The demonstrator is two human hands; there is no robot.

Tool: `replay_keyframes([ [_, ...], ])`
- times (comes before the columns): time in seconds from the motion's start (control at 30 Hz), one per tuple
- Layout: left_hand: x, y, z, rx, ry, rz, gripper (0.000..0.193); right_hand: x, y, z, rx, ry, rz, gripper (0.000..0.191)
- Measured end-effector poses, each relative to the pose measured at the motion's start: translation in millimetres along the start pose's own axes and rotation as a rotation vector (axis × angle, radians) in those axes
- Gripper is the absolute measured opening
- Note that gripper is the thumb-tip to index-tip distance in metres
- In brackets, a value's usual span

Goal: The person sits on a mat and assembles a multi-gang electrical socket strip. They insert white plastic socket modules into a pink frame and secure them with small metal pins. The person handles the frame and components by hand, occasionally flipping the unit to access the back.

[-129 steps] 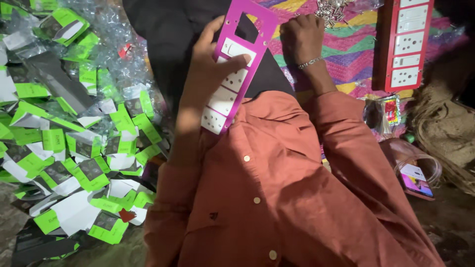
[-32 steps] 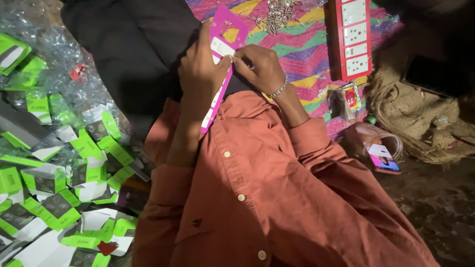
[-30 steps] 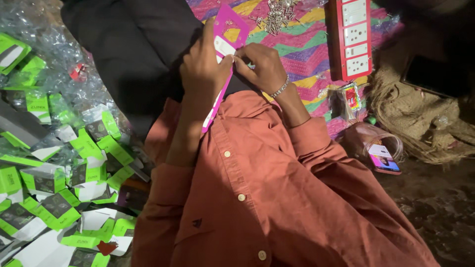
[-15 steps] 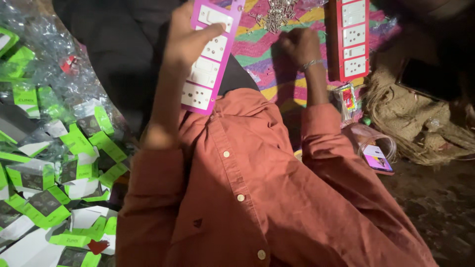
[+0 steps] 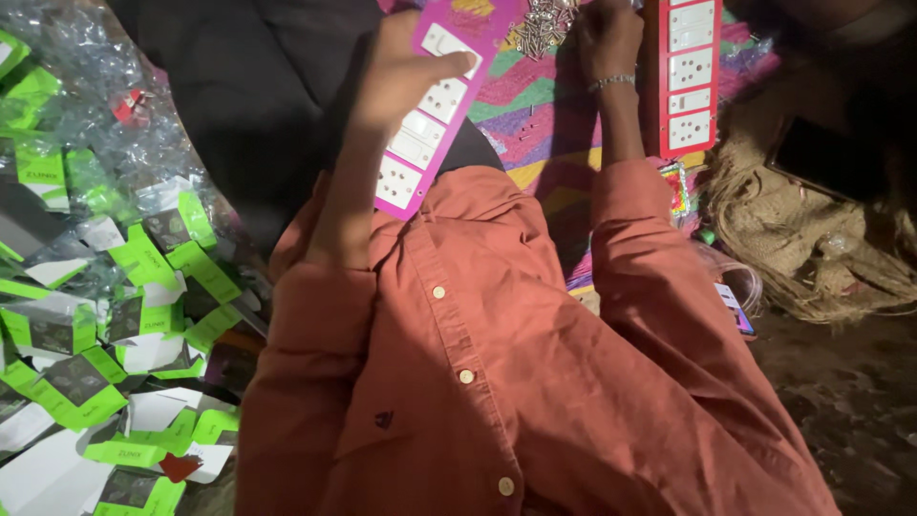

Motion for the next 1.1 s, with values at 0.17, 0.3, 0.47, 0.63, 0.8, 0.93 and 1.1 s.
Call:
replay_keyframes([
  [0.17, 10.3, -11.8, 4.3, -0.006, -0.067, 0.180, 0.022, -29.3, -2.2, 14.0, -0.006, 0.304, -0.581, 0.006],
  [0.3, 17.6, -12.0, -0.5, -0.042, -0.045, 0.228, 0.035, -50.3, 2.1, 30.4, -0.251, 0.662, -1.324, 0.017],
  [0.47, 24.4, -7.2, -15.7, -0.146, 0.030, -0.021, 0.051, -36.7, 6.5, 32.6, -0.197, 0.574, -1.408, 0.015],
  [0.63, 26.7, 5.3, -16.2, -0.201, 0.147, -0.243, 0.050, 12.3, 16.0, 44.4, -0.060, 0.529, -1.211, 0.023],
  [0.8, 37.7, 7.9, -18.7, -0.112, 0.074, -0.033, 0.046, 64.1, 29.3, 55.8, -0.004, 0.351, -1.058, 0.013],
  [0.93, 49.6, 7.7, -19.5, -0.126, 0.046, -0.152, 0.047, 93.3, 26.7, 57.5, 0.062, 0.030, -0.510, 0.010],
  [1.1, 52.1, 0.9, -16.9, -0.329, 0.076, -0.437, 0.082, 107.3, 29.7, 56.7, 0.020, -0.043, -0.386, 0.011],
])
Point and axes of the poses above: each hand's wrist, its own z-axis away from the middle knuckle, its own y-axis out of the palm, x = y × z, the point moved 5 cm from there along -z, towards the middle knuckle, and after that the axes turned 10 degrees about -z, right-handed, at the moved point
